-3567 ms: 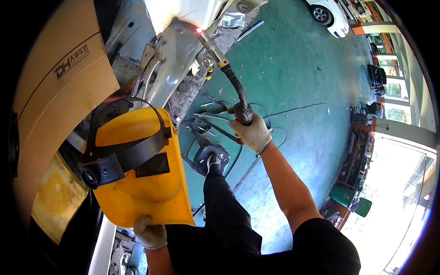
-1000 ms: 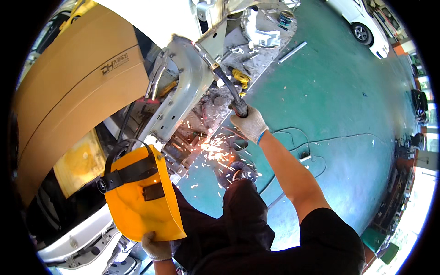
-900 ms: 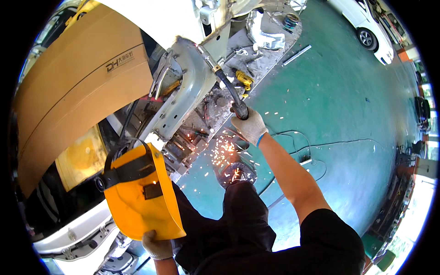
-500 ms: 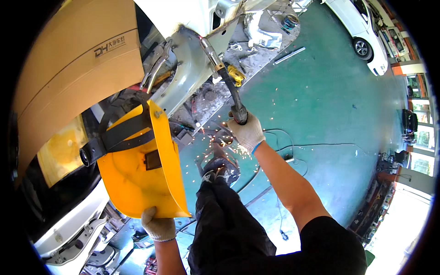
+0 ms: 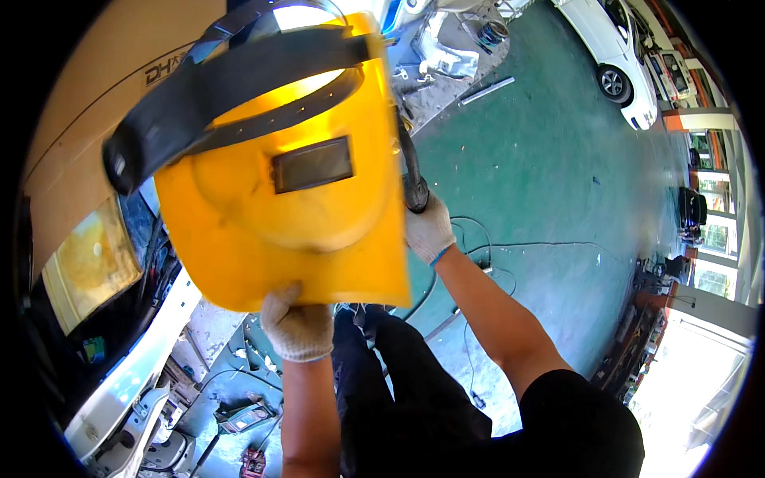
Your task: The person welds a car frame using a welding torch while holding a yellow welding mask for eye protection. After welding, the person uses a hammer and a socket wrench to adjust and tighten components on the frame.
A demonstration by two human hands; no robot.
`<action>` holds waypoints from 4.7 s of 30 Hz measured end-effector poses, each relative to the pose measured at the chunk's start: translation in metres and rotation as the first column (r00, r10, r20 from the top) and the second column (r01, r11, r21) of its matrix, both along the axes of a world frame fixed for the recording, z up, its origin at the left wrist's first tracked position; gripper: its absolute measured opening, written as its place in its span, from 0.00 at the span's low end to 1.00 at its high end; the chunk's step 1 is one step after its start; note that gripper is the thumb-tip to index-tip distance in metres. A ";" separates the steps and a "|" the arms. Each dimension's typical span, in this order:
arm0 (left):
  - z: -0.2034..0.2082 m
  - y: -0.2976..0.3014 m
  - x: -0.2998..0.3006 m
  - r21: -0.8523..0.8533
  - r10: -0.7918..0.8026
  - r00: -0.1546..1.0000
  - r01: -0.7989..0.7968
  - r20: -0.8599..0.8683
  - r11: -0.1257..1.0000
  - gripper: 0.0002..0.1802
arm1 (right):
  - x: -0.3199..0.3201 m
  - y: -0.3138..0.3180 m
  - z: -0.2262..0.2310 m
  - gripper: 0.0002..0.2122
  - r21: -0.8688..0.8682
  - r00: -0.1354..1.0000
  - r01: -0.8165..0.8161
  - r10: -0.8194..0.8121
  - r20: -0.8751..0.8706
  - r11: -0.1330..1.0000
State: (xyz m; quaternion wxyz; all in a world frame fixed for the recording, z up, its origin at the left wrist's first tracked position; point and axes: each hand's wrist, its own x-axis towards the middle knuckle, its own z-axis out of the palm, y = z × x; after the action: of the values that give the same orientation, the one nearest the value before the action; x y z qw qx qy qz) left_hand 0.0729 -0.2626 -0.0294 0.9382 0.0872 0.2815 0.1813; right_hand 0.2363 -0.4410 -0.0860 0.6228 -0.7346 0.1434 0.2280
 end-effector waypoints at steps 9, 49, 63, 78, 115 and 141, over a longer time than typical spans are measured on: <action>-0.005 0.000 0.008 -0.074 0.028 0.996 -0.022 0.082 0.997 0.33 | -0.004 -0.015 -0.019 0.15 -0.133 0.966 -0.208 0.225 0.127 0.969; -0.078 0.010 -0.208 0.135 0.141 0.876 -0.088 -0.460 0.987 0.36 | 0.048 -0.061 0.024 0.16 -0.100 0.976 -0.211 0.215 0.027 0.972; -0.054 0.016 -0.178 0.128 0.131 0.901 -0.084 -0.415 0.988 0.38 | 0.087 -0.094 0.086 0.14 -0.413 0.934 -0.321 0.357 0.010 0.852; -0.035 0.004 -0.080 -0.026 0.124 0.989 -0.126 -0.076 0.992 0.34 | 0.093 -0.098 0.114 0.10 -0.551 0.923 -0.320 0.384 0.001 0.771; -0.037 -0.017 -0.055 -0.115 0.127 0.987 -0.139 -0.103 0.984 0.34 | 0.091 -0.094 0.116 0.09 -0.531 0.922 -0.337 0.388 -0.017 0.778; -0.079 -0.026 -0.231 0.012 0.105 0.856 -0.115 -0.506 0.993 0.35 | 0.038 -0.071 0.083 0.17 -0.317 0.977 -0.205 0.215 -0.002 0.926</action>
State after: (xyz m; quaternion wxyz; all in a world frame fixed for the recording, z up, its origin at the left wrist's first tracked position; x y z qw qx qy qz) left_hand -0.1577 -0.2883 -0.1085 0.8205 0.1066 0.5237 0.2029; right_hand 0.2738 -0.5115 -0.0031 0.4716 -0.8394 0.0882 0.2553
